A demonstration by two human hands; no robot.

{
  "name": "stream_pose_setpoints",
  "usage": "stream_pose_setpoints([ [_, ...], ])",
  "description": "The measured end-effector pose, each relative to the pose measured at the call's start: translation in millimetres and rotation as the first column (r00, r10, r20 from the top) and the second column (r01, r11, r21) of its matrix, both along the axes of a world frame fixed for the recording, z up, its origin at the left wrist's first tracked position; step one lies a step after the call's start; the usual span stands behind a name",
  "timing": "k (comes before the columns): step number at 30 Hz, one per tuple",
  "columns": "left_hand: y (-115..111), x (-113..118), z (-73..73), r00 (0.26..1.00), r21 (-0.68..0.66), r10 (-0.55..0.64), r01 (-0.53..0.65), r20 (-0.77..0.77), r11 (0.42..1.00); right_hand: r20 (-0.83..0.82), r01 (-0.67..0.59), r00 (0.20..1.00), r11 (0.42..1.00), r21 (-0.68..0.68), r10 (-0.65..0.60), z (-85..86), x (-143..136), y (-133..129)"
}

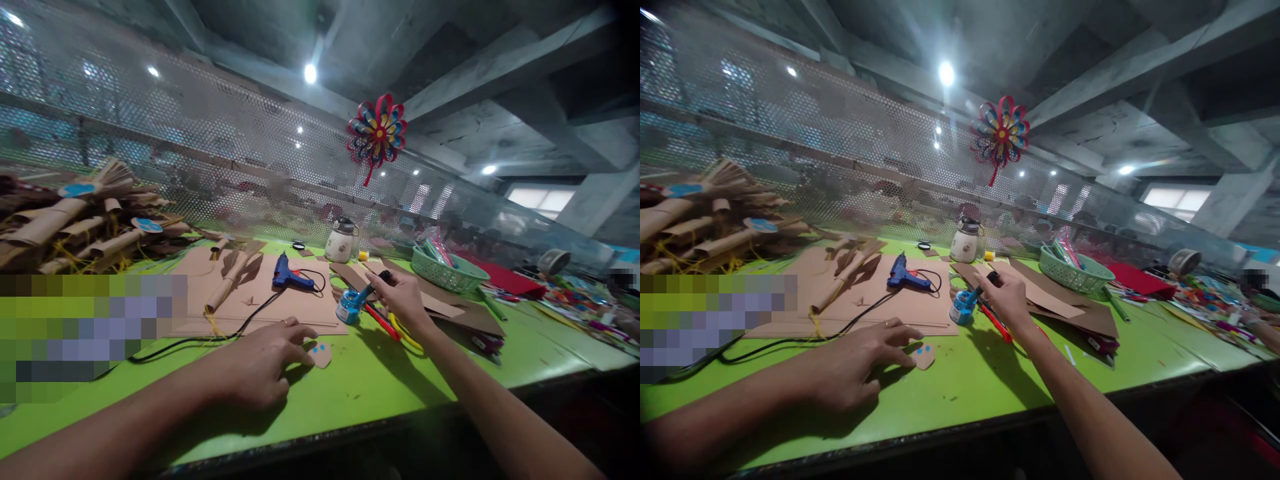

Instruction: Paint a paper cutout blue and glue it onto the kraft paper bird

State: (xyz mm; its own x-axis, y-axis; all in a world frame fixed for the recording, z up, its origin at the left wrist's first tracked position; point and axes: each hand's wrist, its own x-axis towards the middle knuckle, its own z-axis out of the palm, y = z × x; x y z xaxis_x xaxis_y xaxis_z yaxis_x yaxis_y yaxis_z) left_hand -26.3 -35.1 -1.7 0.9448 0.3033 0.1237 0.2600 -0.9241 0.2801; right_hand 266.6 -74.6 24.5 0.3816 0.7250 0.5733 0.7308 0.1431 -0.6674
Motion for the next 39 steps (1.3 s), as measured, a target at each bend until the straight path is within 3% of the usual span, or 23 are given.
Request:
stream_pose_setpoints([
  [8, 0, 0, 0.4, 1.0, 0.004, -0.006, 0.006, -0.012, 1.0, -0.056, -0.023, 0.998, 0.999, -0.041, 0.021, 14.6, 1, -7],
  [18, -1, 1, 1.1, 1.0, 0.037, -0.016, 0.016, -0.005, 0.999, 0.134, -0.033, 0.99, 0.998, -0.044, 0.038, 19.2, 6, -13],
  [23, -1, 1, 1.1, 1.0, 0.022, -0.011, 0.012, -0.011, 1.0, 0.173, -0.117, 0.975, 0.986, -0.117, 0.136, 13.3, 2, -15],
  [28, -1, 1, 0.9, 0.999, 0.037, -0.029, 0.028, 0.016, 0.999, 0.202, -0.184, 0.956, 0.97, -0.159, 0.214, 20.6, 6, -23],
  [34, 0, 1, -1.9, 1.0, 0.029, -0.018, 0.018, 0.012, 0.999, 0.186, -0.18, 0.96, 0.97, -0.161, 0.209, 31.0, 13, -36],
  [39, -1, 1, -2.8, 0.999, 0.034, -0.006, 0.004, 0.033, 0.999, 0.184, -0.155, 0.968, 0.983, -0.098, 0.171, 26.8, 14, -33],
])
